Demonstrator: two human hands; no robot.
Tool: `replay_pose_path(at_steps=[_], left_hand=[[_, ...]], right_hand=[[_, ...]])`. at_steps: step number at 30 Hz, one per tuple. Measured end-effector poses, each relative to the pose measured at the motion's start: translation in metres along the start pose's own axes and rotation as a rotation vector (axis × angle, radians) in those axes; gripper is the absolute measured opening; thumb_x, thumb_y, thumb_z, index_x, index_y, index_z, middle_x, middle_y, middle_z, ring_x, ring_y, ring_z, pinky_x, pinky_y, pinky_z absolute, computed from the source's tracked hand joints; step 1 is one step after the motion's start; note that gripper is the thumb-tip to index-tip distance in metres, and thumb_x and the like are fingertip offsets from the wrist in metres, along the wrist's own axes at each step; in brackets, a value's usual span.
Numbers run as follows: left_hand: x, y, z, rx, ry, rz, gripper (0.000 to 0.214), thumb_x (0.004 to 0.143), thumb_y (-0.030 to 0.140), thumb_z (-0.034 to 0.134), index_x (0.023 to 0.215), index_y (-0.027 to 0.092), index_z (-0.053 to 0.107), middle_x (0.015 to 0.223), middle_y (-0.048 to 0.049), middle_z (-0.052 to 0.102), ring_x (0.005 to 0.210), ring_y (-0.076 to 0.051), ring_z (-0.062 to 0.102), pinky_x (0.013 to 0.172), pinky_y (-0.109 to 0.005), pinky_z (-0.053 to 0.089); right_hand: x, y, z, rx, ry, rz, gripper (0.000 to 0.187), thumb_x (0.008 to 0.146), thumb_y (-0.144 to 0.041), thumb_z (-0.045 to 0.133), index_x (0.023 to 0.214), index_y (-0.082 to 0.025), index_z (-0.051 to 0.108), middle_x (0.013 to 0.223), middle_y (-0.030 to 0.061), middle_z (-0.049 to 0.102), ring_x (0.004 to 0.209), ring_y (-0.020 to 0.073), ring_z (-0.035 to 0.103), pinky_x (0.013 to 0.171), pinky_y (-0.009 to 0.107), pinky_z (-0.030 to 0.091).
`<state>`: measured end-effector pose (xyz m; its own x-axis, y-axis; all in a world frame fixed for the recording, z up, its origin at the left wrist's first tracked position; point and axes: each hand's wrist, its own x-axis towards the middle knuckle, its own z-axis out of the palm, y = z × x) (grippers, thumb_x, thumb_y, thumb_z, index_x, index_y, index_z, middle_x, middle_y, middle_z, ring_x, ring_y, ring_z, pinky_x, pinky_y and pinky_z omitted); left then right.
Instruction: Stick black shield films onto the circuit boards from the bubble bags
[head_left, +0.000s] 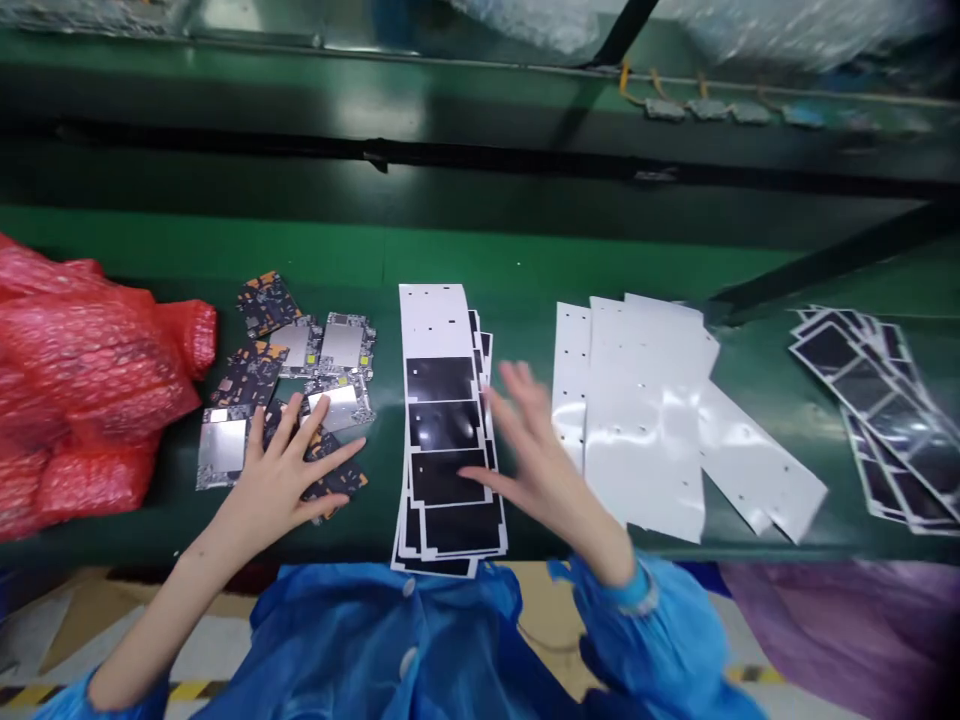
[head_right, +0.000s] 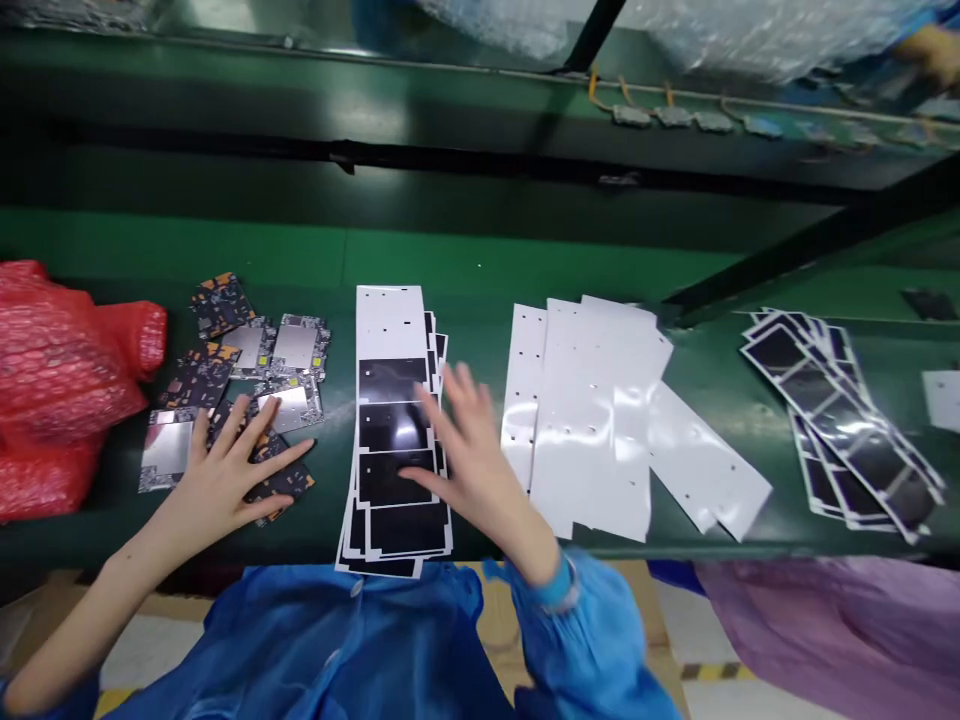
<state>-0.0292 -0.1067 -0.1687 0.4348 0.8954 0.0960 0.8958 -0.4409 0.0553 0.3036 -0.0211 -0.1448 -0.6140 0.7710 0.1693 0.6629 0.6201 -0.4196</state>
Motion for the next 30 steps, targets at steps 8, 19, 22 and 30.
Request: replay_pose_path(at_steps=[8, 19, 22, 30], left_hand=[[0.025, 0.025, -0.004, -0.075, 0.163, -0.020, 0.061, 0.098, 0.032, 0.059, 0.155, 0.024, 0.039, 0.164, -0.0219, 0.033, 0.153, -0.040, 0.032, 0.124, -0.067, 0.015], [0.082, 0.084, 0.006, -0.568, 0.225, -0.309, 0.024, 0.098, 0.036, 0.059, 0.112, 0.019, 0.067, 0.118, -0.0122, 0.065, 0.110, -0.028, 0.058, 0.097, -0.044, 0.049], [0.084, 0.090, -0.001, -0.938, 0.257, -0.396, 0.011, 0.098, 0.029, 0.060, 0.096, 0.020, 0.067, 0.092, -0.0027, 0.064, 0.087, -0.017, 0.061, 0.079, -0.029, 0.051], [0.084, 0.100, -0.010, -1.135, 0.274, -0.451, 0.009, 0.094, 0.020, 0.066, 0.084, 0.020, 0.067, 0.072, 0.0046, 0.046, 0.058, -0.007, 0.045, 0.052, -0.020, 0.035]], right_hand=[[0.060, 0.019, 0.034, 0.009, -0.258, -0.056, 0.149, 0.065, -0.064, 0.084, 0.160, -0.016, -0.020, 0.170, 0.0237, 0.014, 0.159, 0.0369, 0.009, 0.129, 0.060, 0.013], [0.020, -0.005, 0.034, 0.205, 0.061, 0.030, 0.081, 0.095, -0.028, 0.067, 0.162, -0.024, 0.023, 0.148, 0.0139, 0.059, 0.142, 0.0271, 0.052, 0.117, 0.049, 0.049], [0.017, -0.012, 0.024, 0.271, 0.044, 0.026, 0.069, 0.093, -0.030, 0.070, 0.155, -0.021, 0.040, 0.148, 0.0142, 0.060, 0.143, 0.0274, 0.051, 0.116, 0.049, 0.050], [0.018, -0.024, -0.015, 0.181, 0.212, -0.173, 0.021, 0.098, -0.018, 0.061, 0.117, -0.015, 0.070, 0.110, 0.0104, 0.080, 0.108, 0.0218, 0.075, 0.094, 0.040, 0.065]])
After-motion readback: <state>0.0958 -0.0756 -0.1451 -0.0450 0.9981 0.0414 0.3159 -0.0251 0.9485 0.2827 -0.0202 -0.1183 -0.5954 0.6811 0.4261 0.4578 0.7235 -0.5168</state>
